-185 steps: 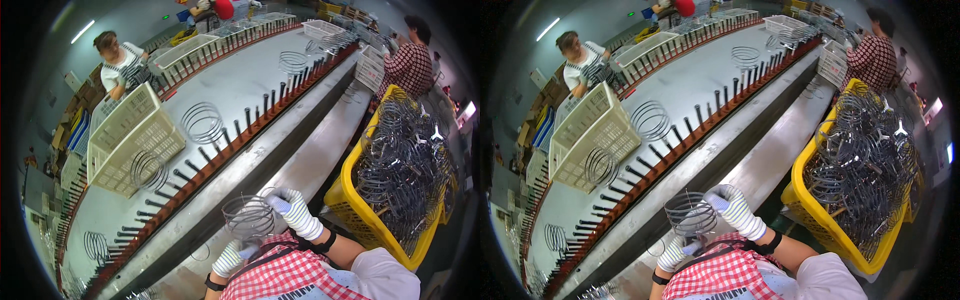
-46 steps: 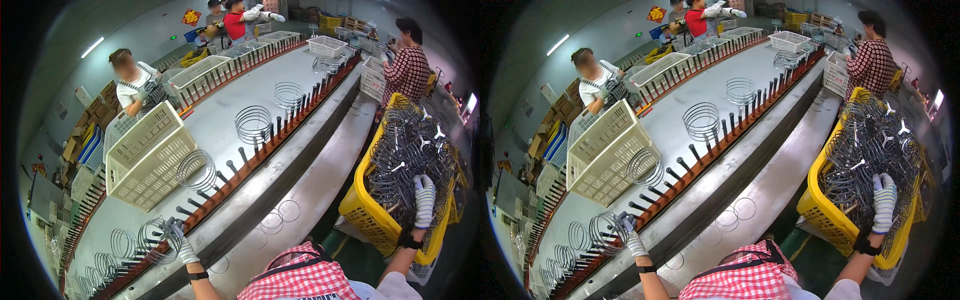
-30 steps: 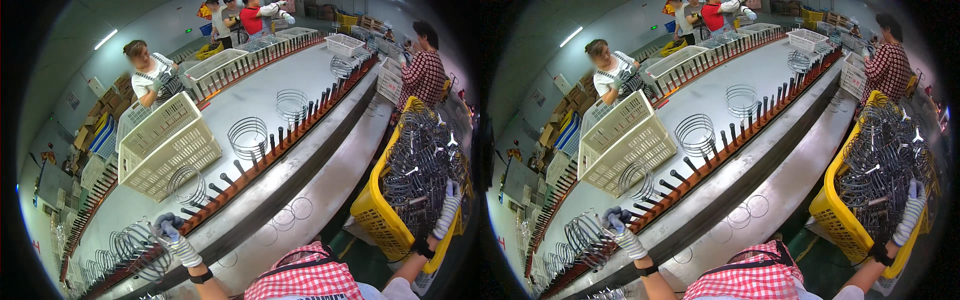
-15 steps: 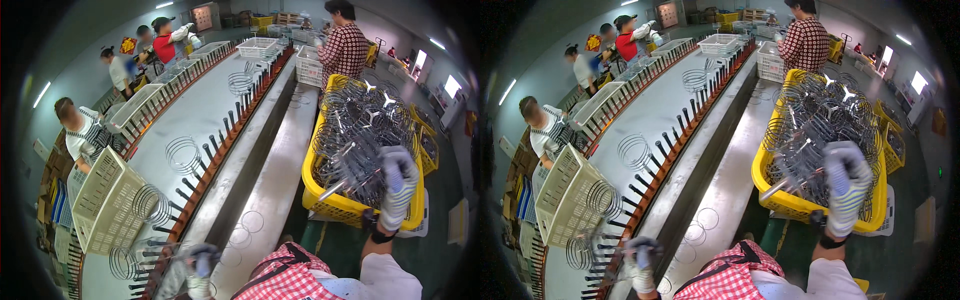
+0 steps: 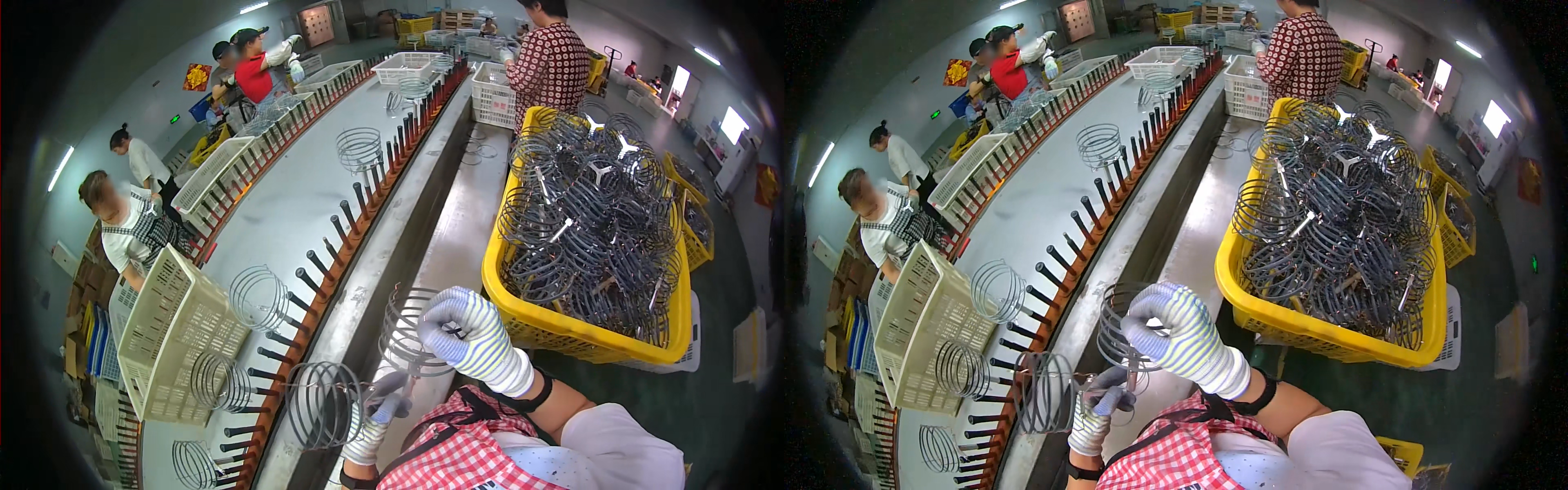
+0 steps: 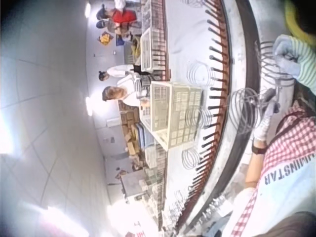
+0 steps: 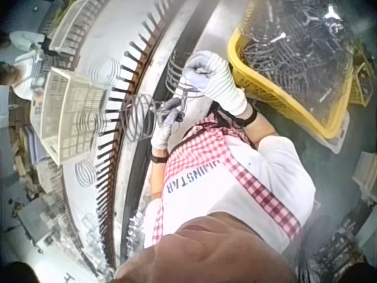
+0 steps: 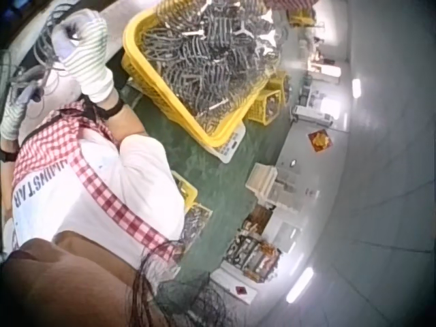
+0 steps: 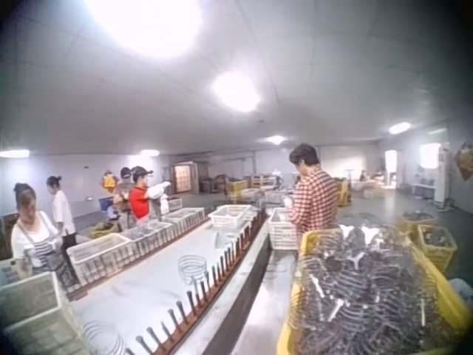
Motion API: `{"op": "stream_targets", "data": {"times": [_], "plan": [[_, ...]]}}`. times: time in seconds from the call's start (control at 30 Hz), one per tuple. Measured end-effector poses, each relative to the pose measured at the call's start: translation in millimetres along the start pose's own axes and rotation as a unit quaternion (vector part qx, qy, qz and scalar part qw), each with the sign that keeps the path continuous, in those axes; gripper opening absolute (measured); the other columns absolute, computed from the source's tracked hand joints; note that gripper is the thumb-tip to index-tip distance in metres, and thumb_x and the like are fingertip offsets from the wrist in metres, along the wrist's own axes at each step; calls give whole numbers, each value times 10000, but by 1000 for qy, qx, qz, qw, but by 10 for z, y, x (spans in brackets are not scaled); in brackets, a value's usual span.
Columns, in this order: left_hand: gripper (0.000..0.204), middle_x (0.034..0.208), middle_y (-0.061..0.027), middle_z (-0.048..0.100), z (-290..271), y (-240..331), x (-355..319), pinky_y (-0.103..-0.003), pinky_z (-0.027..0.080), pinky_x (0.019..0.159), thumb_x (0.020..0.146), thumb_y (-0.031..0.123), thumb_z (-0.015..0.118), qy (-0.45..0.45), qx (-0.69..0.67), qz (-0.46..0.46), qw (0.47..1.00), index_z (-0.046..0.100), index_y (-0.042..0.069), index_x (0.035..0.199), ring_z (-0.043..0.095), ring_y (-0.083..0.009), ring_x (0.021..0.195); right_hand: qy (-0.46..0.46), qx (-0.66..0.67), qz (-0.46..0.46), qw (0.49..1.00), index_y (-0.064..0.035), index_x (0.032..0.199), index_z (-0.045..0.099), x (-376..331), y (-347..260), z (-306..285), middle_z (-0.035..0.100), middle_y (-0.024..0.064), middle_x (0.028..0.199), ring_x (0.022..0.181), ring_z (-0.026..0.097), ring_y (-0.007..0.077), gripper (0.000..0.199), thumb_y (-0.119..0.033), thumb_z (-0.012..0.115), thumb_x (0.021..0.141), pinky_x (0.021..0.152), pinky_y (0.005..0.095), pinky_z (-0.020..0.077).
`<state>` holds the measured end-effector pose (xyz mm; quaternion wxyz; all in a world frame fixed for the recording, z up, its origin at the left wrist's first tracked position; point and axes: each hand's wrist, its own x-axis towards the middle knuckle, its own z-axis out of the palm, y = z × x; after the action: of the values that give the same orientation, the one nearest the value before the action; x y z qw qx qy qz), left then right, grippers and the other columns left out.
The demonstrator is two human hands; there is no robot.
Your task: Sorting metal wire rings from a basket and placing them onto a conveyor track in a factory.
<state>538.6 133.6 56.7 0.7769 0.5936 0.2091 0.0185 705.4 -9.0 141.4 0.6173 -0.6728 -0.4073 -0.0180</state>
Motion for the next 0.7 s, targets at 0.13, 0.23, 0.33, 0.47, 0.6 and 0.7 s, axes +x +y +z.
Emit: {"op": "stream_targets", "data": {"times": [0.13,0.23,0.33,0.47,0.6,0.7], "plan": [[328,862,-68,665,66,52,4,-220,486,605,861,202,604,-37,-39,-37,998,601,-8,1113,591,-100,661,54,6,-24,998,-41,729,600,49,4,65,599,91,720,676,586,257,107,-87,693,707,654,347,448],[283,831,-74,664,33,-15,-19,-219,470,576,855,185,600,-5,-27,-30,999,624,-12,1056,567,-92,606,10,4,-14,1000,-46,829,605,62,-13,34,608,107,818,748,587,275,179,-102,703,690,690,359,447],[301,813,-85,654,24,-1,-16,-227,453,550,839,193,610,22,-58,-16,998,616,-31,1040,547,-96,585,33,-153,-143,977,-54,954,588,190,-214,-71,596,117,952,836,574,293,330,-135,721,664,734,376,440],[375,812,-102,638,-10,69,-2,-238,432,521,812,225,629,45,-134,4,990,586,-48,1066,530,-113,579,-18,-57,-220,974,-71,894,585,-125,-253,-287,586,89,896,782,569,274,316,-149,737,627,682,385,444],[308,807,-87,644,105,102,70,-244,433,547,815,221,638,44,-135,25,990,624,-19,1007,540,-119,592,-358,-14,98,929,-57,915,611,-328,-13,-100,592,104,900,761,564,292,172,-184,636,802,675,378,454],[203,774,-41,628,202,78,166,-232,447,601,840,185,633,25,-29,-1,999,653,0,920,568,-106,668,-295,268,219,890,-75,1297,438,-506,258,93,549,109,1203,1096,535,229,406,-225,490,923,952,363,416]]}}
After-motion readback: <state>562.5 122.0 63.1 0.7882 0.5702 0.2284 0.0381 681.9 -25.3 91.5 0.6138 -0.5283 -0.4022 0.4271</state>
